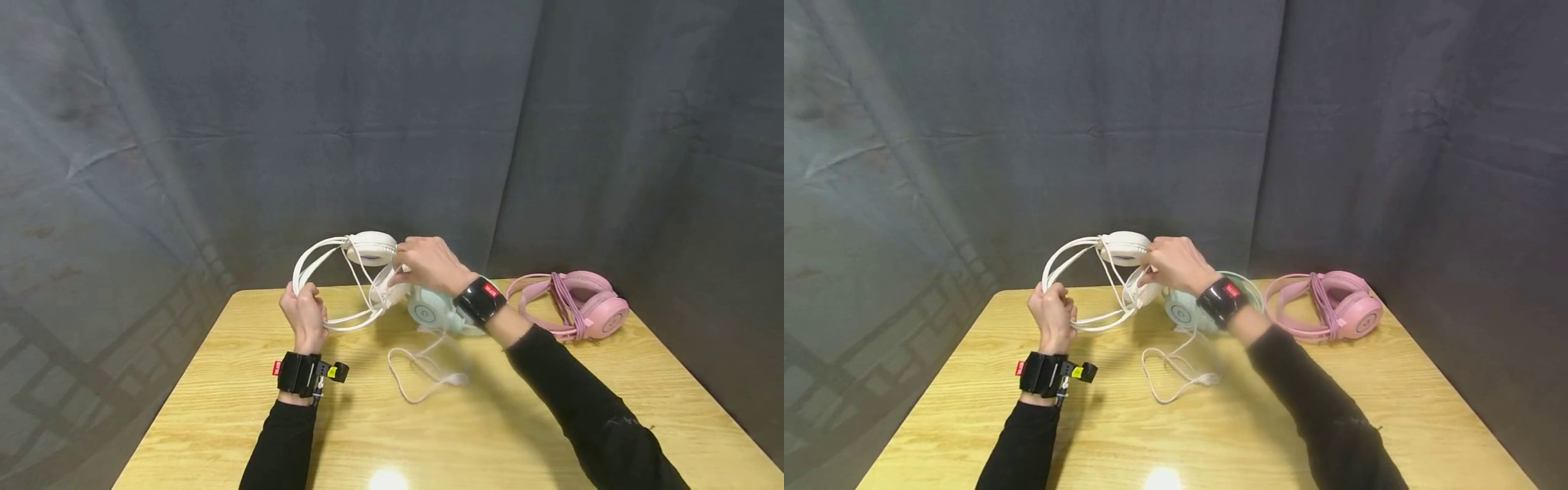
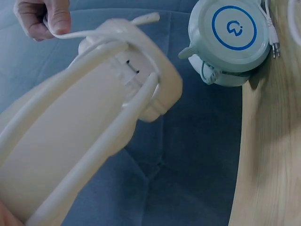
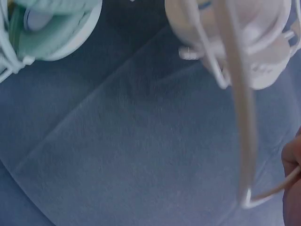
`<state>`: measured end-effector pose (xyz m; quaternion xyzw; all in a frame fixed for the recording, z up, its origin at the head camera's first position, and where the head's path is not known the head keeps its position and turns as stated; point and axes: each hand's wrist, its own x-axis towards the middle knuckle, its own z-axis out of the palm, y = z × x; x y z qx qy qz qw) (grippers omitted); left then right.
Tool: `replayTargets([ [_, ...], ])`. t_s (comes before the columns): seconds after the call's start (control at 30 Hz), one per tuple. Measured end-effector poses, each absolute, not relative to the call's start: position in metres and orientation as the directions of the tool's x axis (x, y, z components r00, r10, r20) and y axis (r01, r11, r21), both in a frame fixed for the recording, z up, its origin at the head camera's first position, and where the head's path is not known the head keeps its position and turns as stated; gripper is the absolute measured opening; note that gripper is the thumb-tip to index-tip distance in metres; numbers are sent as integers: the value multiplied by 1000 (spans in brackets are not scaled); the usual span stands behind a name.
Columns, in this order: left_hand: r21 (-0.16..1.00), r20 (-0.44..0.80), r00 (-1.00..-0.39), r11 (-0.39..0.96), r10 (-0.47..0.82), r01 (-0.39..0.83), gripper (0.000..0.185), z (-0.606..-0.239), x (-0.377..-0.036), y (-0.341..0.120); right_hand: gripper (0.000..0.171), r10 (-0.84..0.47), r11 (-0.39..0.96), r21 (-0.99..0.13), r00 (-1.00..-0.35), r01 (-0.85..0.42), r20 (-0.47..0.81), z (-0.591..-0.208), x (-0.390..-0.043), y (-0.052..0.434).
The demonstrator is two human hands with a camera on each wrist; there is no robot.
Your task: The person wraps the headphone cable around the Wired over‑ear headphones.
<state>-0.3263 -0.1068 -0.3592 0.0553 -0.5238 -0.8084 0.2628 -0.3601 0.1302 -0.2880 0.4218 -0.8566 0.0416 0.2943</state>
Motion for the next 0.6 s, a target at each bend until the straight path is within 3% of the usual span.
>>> replayTargets([
  [0.23, 904, 171, -901, -301, -399, 304, 13, -358, -328, -108, 25, -753, 567, 250, -372, -785, 542, -283, -363, 125],
  [0.37, 915, 169, -919, -290, -356, 280, 12, -358, -327, -109, 31, -730, 604, 265, -388, -752, 563, -285, -365, 125],
  [0.6, 924, 179, -938, -276, -298, 263, 12, -356, -326, -114, 18, -715, 600, 201, -406, -774, 569, -282, -381, 144],
])
